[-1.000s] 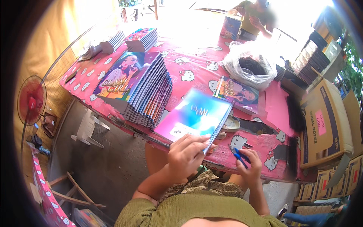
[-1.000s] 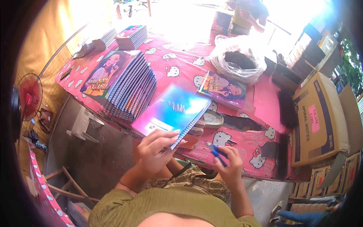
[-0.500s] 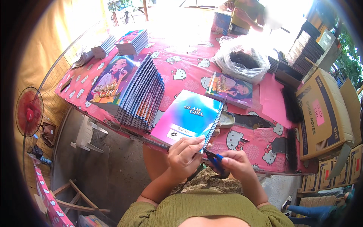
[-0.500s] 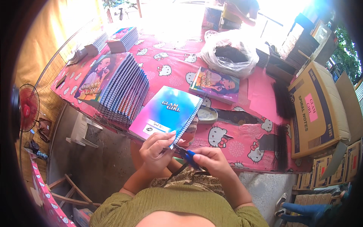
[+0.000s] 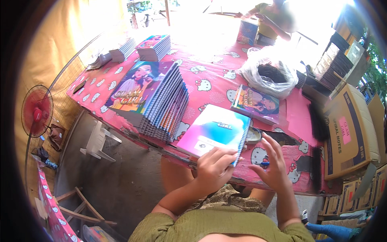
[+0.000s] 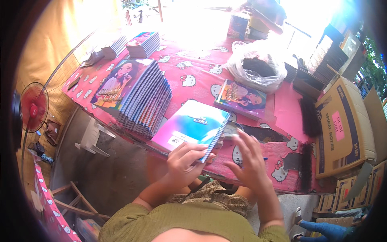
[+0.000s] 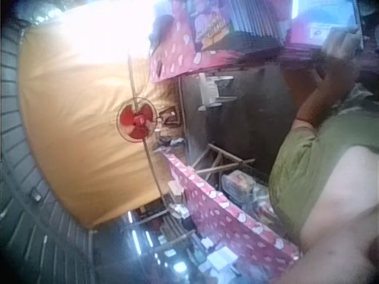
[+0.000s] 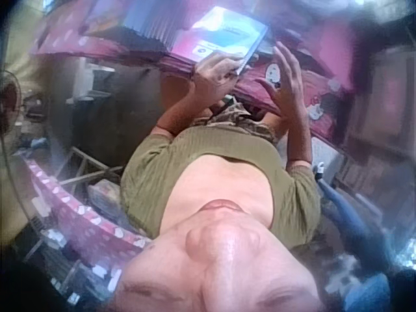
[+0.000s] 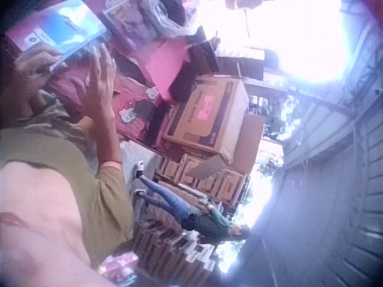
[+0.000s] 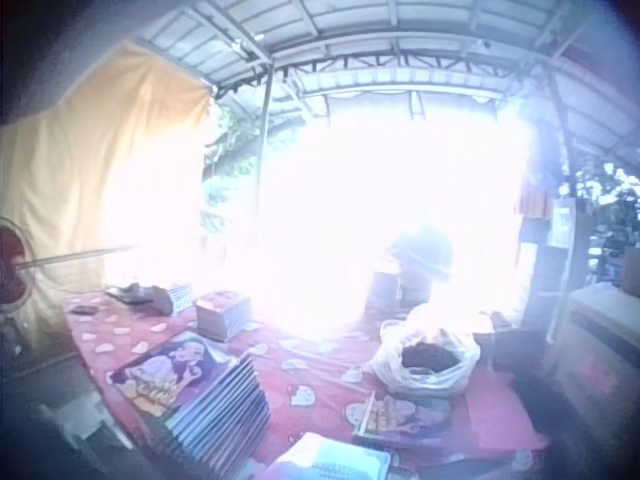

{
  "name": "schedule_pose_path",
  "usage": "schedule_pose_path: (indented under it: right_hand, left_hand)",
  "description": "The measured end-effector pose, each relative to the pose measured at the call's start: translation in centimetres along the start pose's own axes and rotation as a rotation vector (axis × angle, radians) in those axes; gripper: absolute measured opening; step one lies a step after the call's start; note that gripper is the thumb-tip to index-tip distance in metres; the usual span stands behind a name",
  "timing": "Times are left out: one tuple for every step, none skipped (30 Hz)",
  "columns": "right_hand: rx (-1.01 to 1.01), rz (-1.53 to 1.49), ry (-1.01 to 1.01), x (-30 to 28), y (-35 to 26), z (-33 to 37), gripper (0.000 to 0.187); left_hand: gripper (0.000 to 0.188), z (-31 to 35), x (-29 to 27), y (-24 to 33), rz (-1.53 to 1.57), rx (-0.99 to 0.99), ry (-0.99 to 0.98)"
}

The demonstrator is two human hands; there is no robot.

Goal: The person bundles notebooks by aligning them into stacks and securing them together using plastic binders and a cutting tool.

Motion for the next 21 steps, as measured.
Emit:
schedule_pose_path:
  right_hand:
    - [-0.144, -0.072, -0.072, 0.9, -0.2, -1.8, 0.041]
    - [-0.283, -0.141, -0.131, 2.1, 0.1, -3.3, 0.042]
    - [-0.429, -0.216, -0.191, 3.0, 0.2, -5.2, 0.043]
    - [-0.422, -0.276, -0.342, 3.0, 0.0, -7.6, 0.048]
    - [-0.436, -0.258, -0.218, 3.0, 0.5, -9.7, 0.047]
    - [-0.449, -0.233, -0.094, 2.9, 1.0, -12.0, 0.046]
    - [-0.236, -0.709, -0.03, 2.6, 1.5, -14.3, 0.041]
    - [-0.091, -0.963, 0.019, 2.3, 0.6, -17.0, 0.036]
    - [0.036, -1.244, 0.09, 2.6, -0.5, -19.9, 0.032]
    - [0.105, -1.287, 0.164, 3.1, -2.4, -22.4, 0.03]
    - [-0.115, -1.066, 0.198, 4.0, -2.1, -25.0, 0.03]
    - [-0.077, -1.053, 0.107, 6.3, -2.8, -26.4, 0.033]
    - [-0.035, -1.032, 0.014, 8.9, -3.3, -27.8, 0.038]
    - [0.25, -1.172, -0.191, 11.3, -4.7, -28.7, 0.045]
    - [0.215, -0.801, -0.055, 14.3, -5.0, -28.9, 0.051]
    - [0.184, -0.419, 0.08, 17.4, -4.2, -28.5, 0.058]
    - [0.208, -0.414, 0.09, 19.7, -3.4, -27.7, 0.061]
    - [0.23, -0.41, 0.094, 21.2, -3.0, -27.1, 0.065]
    - [0.19, -0.534, 0.104, 21.5, -3.0, -27.3, 0.062]
    - [0.149, -0.658, 0.113, 21.5, -2.8, -27.6, 0.06]
    - [0.109, -0.786, 0.114, 21.8, -2.9, -27.8, 0.058]
  left_hand:
    - [0.024, -0.9, -0.3, 0.2, 0.039, 0.019, -0.028]
    - [0.024, -1.7, -1.2, 0.6, 0.036, 0.002, -0.003]
    - [0.025, -2.6, -2.5, 1.2, 0.023, -0.016, 0.024]
    - [0.025, -3.1, -4.0, 1.5, -0.003, -0.036, 0.057]
    - [0.031, -3.4, -5.9, 1.1, -0.113, -0.001, 0.143]
    - [0.037, -3.6, -8.2, 0.4, -0.216, 0.037, 0.233]
    - [0.043, -3.1, -10.1, -1.9, -0.192, 0.038, 0.431]
    - [0.049, -2.6, -12.5, -4.1, -0.18, 0.04, 0.635]
    - [0.053, -2.8, -15.1, -5.1, -0.244, -0.084, 0.799]
    - [0.062, -3.0, -17.4, -6.5, -0.292, -0.216, 0.958]
    - [0.069, -3.9, -18.9, -9.5, -0.146, -0.313, 0.996]
    - [0.076, -3.6, -20.2, -12.9, -0.04, -0.419, 1.031]
    - [0.081, -3.4, -20.5, -15.0, 0.065, -0.47, 1.03]
    - [0.087, -3.9, -20.4, -15.6, 0.107, -0.477, 1.014]
    - [0.085, -4.1, -20.5, -16.0, 0.254, -0.507, 1.051]
    - [0.083, -4.1, -20.3, -16.5, 0.412, -0.538, 1.083]
    - [0.09, -4.6, -20.1, -16.1, 0.4, -0.419, 1.012]
    - [0.088, -4.6, -20.0, -16.2, 0.451, -0.429, 1.014]
    - [0.085, -5.0, -19.7, -16.0, 0.395, -0.427, 1.041]
    - [0.083, -5.4, -19.6, -15.9, 0.339, -0.425, 1.067]
    - [0.081, -5.1, -20.1, -16.6, 0.174, -0.428, 1.046]
Point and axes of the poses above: each hand's wrist, its own z-axis away from the middle knuckle, its own x-axis out of the palm, y = z × x, the point moved 2 cm from there along -z, towards the middle knuckle, and after that the axes turned 4 degrees about x, right-handed, at the moved point
